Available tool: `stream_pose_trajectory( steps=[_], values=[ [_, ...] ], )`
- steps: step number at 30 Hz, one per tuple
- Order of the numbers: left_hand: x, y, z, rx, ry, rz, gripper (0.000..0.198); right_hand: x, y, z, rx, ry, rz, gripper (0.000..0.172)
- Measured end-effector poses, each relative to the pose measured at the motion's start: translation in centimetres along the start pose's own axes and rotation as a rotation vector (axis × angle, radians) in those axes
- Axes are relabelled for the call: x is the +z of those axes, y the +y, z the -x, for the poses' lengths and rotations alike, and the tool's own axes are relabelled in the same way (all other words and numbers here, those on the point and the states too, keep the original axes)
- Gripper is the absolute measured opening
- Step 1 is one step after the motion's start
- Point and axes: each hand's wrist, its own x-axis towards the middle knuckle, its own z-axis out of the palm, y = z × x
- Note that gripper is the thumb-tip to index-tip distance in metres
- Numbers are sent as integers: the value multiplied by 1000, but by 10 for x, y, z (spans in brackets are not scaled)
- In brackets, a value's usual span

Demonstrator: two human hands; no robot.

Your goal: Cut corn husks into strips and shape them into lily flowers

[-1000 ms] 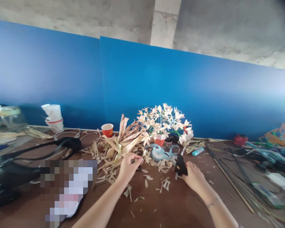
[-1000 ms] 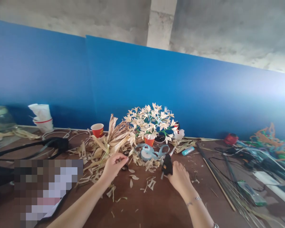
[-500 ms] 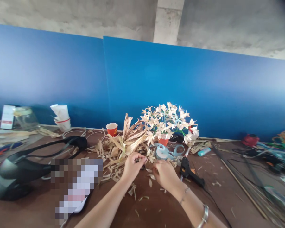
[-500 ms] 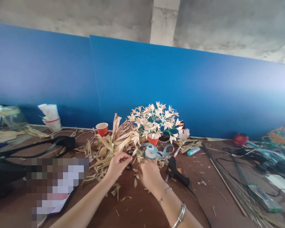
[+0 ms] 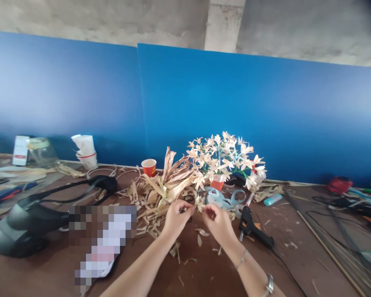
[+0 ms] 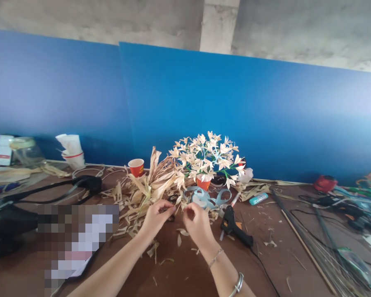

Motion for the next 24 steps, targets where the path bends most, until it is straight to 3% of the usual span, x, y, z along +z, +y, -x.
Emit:
stream_pose_trajectory(
  steps=[2,5,14,24],
  values=[
    [0,0,1,-6,-10,0,10,-3,-2,0,18,126,-152,9],
    [1,0,2,18,-12,-34,8,-3,-7,0,9,194,-238,12],
    [4,-1,5,126,16,-102,7,5,-11,2,32,212,-304,12],
    [4,4,6,147,17,-128,10,6,-8,1,26,239,-272,11]
  ],
)
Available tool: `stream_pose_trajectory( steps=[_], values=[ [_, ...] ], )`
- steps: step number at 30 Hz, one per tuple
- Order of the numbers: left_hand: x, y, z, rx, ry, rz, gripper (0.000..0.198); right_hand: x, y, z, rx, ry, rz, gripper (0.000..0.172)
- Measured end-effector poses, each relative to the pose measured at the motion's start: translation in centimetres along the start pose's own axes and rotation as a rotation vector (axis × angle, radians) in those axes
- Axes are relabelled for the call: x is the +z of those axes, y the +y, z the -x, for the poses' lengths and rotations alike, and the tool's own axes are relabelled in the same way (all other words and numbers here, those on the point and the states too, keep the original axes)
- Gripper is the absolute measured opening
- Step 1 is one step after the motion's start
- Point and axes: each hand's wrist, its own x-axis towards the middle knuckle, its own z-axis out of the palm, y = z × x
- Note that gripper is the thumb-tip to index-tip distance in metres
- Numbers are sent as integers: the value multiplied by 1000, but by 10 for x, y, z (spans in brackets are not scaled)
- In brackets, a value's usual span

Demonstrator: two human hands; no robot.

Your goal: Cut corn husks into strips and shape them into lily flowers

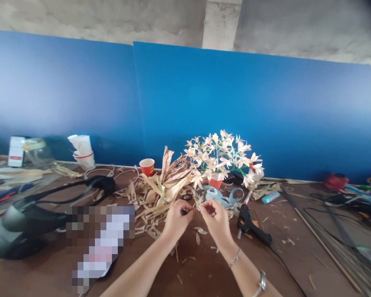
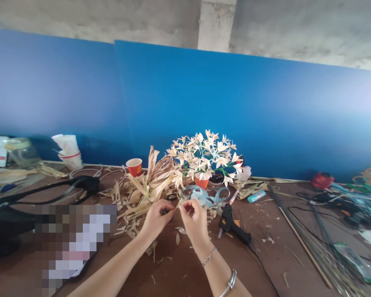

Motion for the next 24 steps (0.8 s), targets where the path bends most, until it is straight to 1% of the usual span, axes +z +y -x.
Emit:
stream_pose_trajectory(
  steps=[6,10,14,24],
  values=[
    [-1,0,1,-18,-24,21,9,-1,-4,0,-21,9,37,11],
    [-1,3,1,-20,-16,25,10,-1,-7,1,-70,20,67,10],
    [-2,4,1,-10,-27,14,11,-1,-6,1,-112,15,107,9],
    [-2,4,1,20,-46,-54,10,-1,-2,1,-154,3,151,9]
  ],
)
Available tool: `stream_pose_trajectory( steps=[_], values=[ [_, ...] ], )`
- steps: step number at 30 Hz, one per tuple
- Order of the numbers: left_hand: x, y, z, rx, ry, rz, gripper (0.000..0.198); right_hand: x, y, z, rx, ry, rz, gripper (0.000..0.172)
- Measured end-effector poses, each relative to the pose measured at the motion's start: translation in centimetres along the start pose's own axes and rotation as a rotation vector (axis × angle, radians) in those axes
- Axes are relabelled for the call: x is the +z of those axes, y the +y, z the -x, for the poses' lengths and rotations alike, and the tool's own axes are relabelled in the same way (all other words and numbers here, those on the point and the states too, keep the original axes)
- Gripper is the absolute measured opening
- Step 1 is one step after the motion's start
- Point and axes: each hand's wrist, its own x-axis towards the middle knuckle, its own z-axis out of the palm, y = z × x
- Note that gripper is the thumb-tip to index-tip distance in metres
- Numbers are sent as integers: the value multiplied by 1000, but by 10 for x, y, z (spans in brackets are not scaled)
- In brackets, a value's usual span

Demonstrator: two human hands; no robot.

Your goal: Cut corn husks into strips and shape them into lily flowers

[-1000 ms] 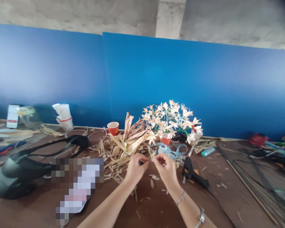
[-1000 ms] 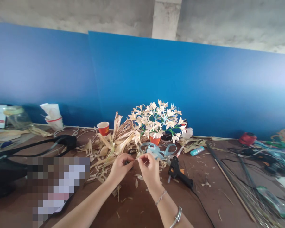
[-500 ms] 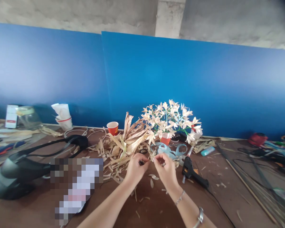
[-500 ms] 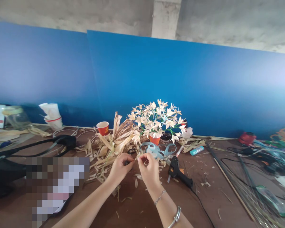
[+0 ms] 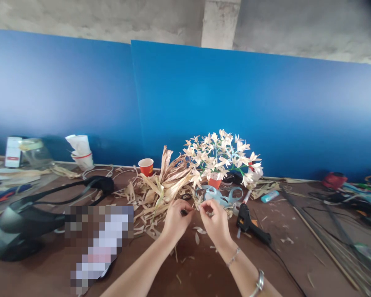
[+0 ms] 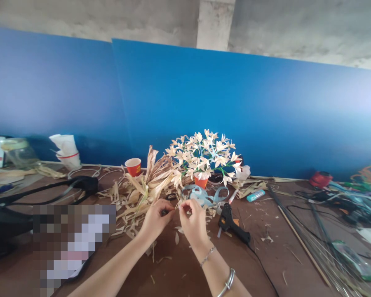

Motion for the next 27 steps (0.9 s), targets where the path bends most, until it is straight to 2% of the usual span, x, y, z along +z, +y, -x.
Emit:
stream_pose_trajectory(
  steps=[11,15,18,21,23,26,27],
  values=[
    [0,4,1,31,4,-22,11,0,-1,0,-13,2,25,10],
    [0,1,-1,16,6,-5,11,0,-3,0,-11,-4,70,2],
    [-1,-4,-2,-30,22,46,10,-12,-6,-4,-42,7,160,17],
    [0,-8,-3,-92,22,129,11,-41,-3,-12,-57,-22,345,14],
    [0,-8,-3,-134,21,172,12,-67,4,-15,75,-112,556,12],
    [0,-5,-3,-150,19,201,16,-100,19,-11,433,-317,897,19],
    [-1,-4,-3,-148,11,207,17,-106,23,-8,506,-376,962,20]
  ],
)
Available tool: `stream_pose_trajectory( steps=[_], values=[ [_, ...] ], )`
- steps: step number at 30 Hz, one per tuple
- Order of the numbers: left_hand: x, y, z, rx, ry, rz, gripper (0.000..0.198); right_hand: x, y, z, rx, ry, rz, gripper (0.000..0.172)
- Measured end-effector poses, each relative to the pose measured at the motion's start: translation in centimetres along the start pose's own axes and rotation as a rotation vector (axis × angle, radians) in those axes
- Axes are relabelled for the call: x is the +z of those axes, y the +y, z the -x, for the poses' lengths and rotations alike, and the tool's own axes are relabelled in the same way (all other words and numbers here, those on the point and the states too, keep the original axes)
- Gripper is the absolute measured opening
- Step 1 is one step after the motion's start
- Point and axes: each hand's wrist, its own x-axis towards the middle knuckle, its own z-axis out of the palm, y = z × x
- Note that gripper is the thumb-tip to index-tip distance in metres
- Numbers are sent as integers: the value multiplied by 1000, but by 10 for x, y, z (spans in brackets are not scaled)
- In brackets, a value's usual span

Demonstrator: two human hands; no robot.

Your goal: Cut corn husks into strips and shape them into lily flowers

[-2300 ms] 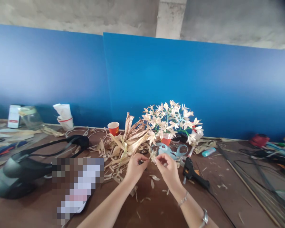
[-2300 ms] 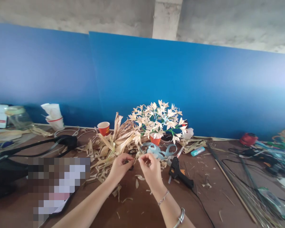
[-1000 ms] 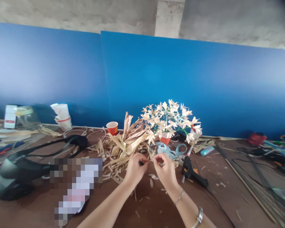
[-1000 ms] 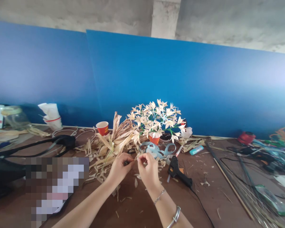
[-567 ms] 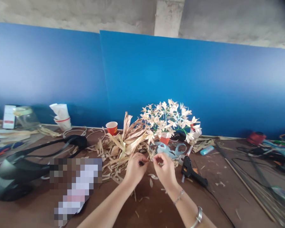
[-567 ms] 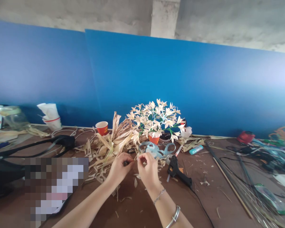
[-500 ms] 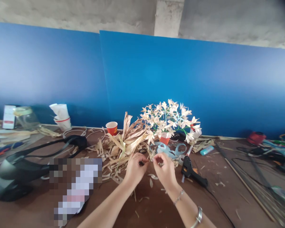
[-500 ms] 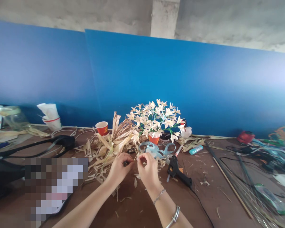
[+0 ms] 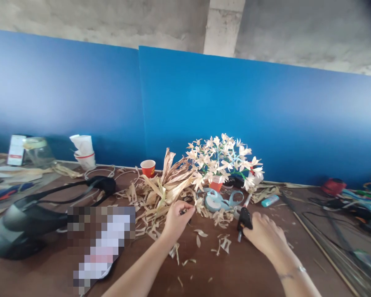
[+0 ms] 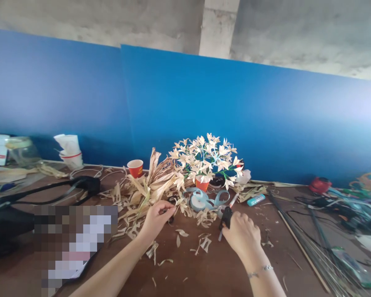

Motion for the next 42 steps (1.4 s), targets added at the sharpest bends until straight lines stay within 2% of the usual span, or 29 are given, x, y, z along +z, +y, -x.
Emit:
stream_pose_trajectory(
  steps=[1,3,8,12,14,16,18,20,22,30,42],
  values=[
    [0,1,0,1,-9,4,18,3,6,2,39,-60,47,23],
    [0,4,0,-4,-26,11,18,14,13,5,55,-93,89,28],
    [0,4,-1,-14,-20,20,18,36,18,5,-6,-35,96,27],
    [0,4,-1,-1,4,26,18,29,18,3,-53,52,-51,20],
    [0,5,-1,-8,19,27,18,20,9,6,-210,146,-226,14],
    [0,4,0,-17,26,38,17,13,-8,11,-451,236,-410,6],
    [0,2,-1,-19,27,56,17,10,-28,16,-647,265,-516,5],
    [1,-2,-2,-18,26,77,18,11,-46,18,-761,269,-570,9],
    [3,-6,-3,-20,29,101,18,16,-58,18,-809,281,-603,12],
    [4,-8,-3,-64,54,128,16,37,-65,17,-791,289,-664,11],
    [3,-4,-4,-81,49,108,15,42,-65,15,-775,274,-661,13]
  ],
)
